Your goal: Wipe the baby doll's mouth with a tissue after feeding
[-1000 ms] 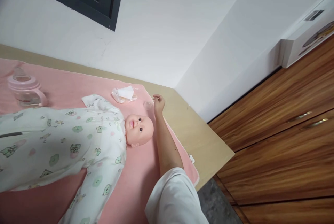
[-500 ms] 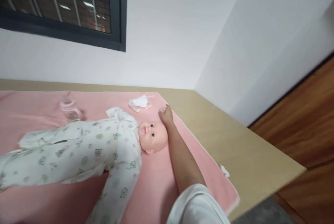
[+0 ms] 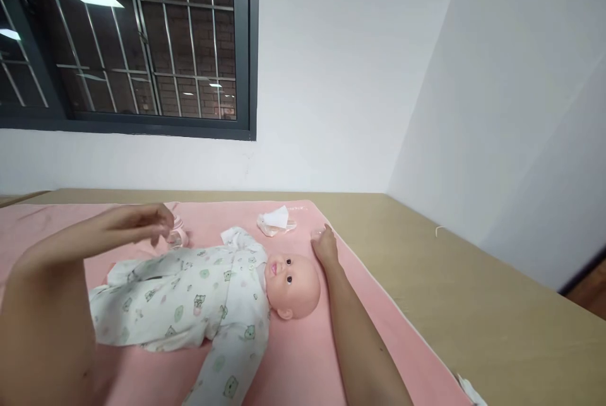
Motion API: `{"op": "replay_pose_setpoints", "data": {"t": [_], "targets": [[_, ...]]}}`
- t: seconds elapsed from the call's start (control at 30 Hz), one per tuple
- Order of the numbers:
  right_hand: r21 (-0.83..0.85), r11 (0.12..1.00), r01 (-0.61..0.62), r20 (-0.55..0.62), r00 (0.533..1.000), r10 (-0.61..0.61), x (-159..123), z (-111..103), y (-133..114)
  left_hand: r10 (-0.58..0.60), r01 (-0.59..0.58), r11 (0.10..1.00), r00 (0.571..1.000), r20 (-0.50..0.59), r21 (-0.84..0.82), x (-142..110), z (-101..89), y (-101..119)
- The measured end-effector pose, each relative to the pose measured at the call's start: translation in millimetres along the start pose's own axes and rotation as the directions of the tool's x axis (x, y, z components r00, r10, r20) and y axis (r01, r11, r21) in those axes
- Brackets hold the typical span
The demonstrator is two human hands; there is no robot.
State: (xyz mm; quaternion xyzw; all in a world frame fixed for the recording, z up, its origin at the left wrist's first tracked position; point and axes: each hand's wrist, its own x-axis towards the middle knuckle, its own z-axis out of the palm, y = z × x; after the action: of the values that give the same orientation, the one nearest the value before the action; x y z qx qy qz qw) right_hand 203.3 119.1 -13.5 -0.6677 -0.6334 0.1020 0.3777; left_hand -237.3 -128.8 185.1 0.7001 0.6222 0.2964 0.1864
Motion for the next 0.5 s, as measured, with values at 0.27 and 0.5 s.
{"op": "replay_pose_setpoints", "data": {"t": [0.27,0.5], "targets": [[0.034,0.999,-0.005,0.019,1.0,0.004,-6.8,-7.3,-5.9,-0.45,0.453,0.892,0.887,-0.103,0.006,48.1,16.7,-84.7],[0.023,1.0,-0.004,0.031,1.0,0.003,-8.6,-10.1,-8.6,-0.338,0.321,0.938,0.931,-0.14,-0.13,65.6,46.3,-95.7]]}}
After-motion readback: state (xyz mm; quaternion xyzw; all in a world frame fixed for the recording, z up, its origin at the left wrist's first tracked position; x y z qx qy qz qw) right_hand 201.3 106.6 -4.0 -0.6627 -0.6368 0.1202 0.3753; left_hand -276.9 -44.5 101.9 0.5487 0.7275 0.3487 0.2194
